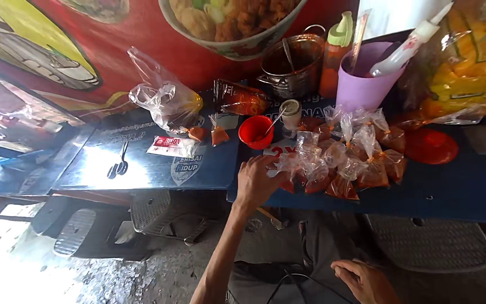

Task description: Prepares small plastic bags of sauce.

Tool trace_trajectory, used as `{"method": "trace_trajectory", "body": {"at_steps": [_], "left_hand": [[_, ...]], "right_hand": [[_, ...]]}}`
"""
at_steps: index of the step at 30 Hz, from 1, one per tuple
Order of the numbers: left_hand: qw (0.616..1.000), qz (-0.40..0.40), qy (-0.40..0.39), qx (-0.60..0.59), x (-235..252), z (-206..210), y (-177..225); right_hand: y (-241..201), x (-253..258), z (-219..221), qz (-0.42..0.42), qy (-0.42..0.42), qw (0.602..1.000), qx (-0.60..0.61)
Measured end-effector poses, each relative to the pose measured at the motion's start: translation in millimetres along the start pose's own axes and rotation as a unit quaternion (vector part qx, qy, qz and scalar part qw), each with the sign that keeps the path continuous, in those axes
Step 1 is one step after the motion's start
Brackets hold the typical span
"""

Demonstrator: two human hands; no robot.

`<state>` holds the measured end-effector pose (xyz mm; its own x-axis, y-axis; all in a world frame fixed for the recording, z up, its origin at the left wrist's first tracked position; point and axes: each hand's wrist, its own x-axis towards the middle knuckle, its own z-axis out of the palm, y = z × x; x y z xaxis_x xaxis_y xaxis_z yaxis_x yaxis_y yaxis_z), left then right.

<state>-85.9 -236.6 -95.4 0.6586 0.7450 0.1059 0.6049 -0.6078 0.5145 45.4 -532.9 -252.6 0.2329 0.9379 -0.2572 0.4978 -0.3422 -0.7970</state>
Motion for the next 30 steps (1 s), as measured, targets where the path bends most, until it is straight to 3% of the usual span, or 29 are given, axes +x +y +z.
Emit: {"method": "trace_trajectory", "body": {"at_steps": [4,8,16,21,25,30], "left_hand": [[0.999,0.004,0.047,0.007,-2.6,14.1,5.4],[0.993,0.007,0.109,-0.048,-19.7,12.4,4.9],[0.958,-0.042,0.190,-0.210,-98.8,7.1,11.4],[0.926,-0.091,0.212,-0.299,-149.6,31.9,2.5],[0.897,-0.109,0.227,-0.364,-172.7,53.4,-3.0],[0.875,-0.102,0.244,-0.405,-186.4,77.9,-12.4]], "right_hand": [[-6.3,3.3,0.0,-0.018,-0.003,1.000,-0.002],[-20.0,7.8,-0.4,-0.058,0.050,0.997,0.031],[-90.2,25.5,-3.3,-0.149,0.125,0.952,0.237],[-106.4,44.0,10.4,-0.169,0.173,0.956,0.168],[-105.0,52.4,24.0,-0.137,0.119,0.970,0.160],[-100.6,58.2,31.9,-0.081,0.004,0.957,0.278]]}}
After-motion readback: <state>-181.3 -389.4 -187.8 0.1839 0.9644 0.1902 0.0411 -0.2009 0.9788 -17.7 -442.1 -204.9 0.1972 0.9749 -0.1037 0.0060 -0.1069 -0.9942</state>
